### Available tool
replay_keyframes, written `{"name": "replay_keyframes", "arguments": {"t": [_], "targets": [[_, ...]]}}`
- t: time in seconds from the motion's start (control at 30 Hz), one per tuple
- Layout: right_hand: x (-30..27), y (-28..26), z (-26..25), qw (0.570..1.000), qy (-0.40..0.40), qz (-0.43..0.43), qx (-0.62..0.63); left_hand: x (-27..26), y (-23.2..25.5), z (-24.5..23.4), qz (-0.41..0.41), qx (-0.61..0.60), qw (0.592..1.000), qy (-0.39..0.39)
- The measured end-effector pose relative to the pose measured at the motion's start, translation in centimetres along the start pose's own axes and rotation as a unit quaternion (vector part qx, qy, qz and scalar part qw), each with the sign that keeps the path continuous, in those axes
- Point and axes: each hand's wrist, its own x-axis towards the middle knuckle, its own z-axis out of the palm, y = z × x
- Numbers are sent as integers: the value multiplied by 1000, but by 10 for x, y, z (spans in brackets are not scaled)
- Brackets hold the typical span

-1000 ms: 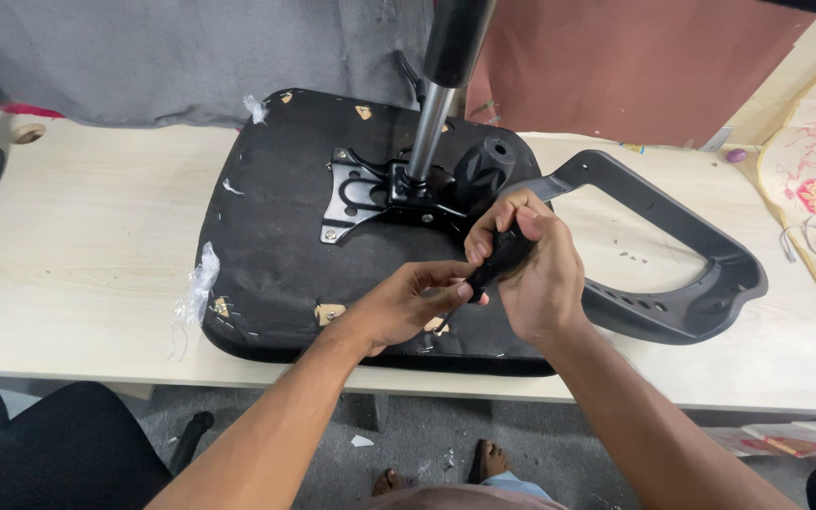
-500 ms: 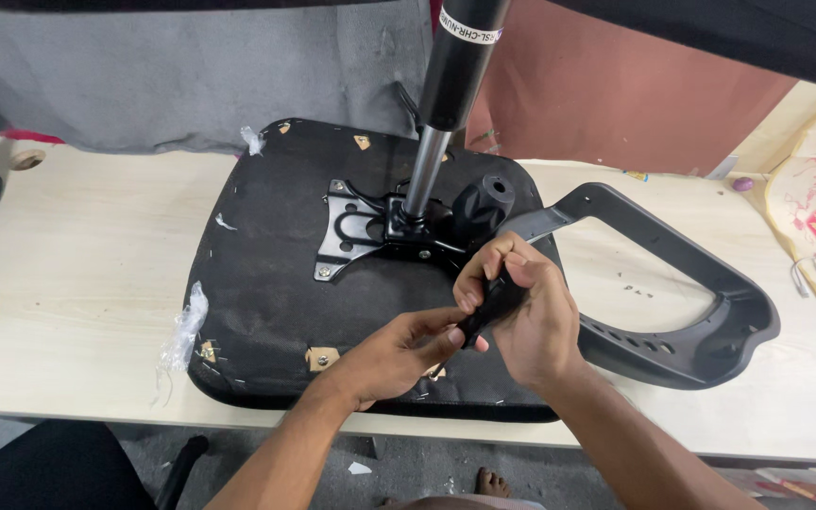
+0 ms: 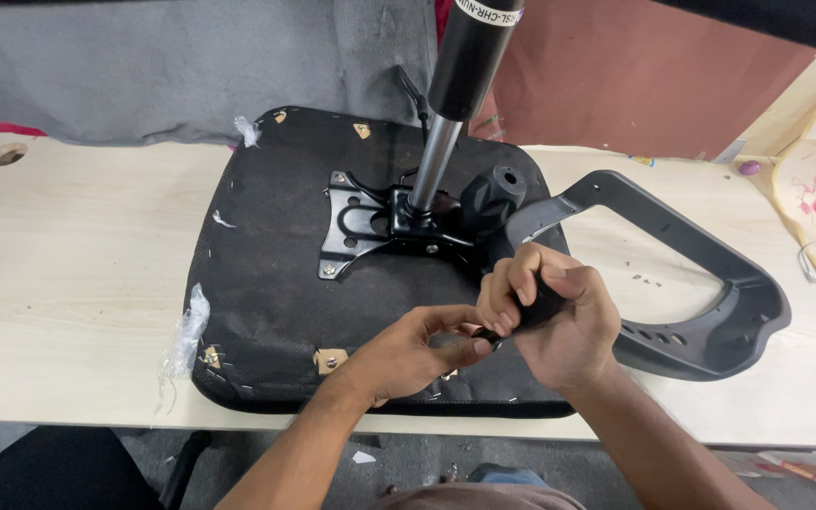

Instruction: The person uses a screwdriver to tighten screws on the underside of an office chair base, securing the frame to the seat. The chair is upside down on a table while the person works on the attachment points.

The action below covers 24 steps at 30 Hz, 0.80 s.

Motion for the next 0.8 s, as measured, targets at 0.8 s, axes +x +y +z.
{"name": "replay_keyframes", "arguments": {"t": [0.8], "targets": [[16,-7,-1,1000,-27,9,10,-2,-5,9,42,-66,997,-3]]}}
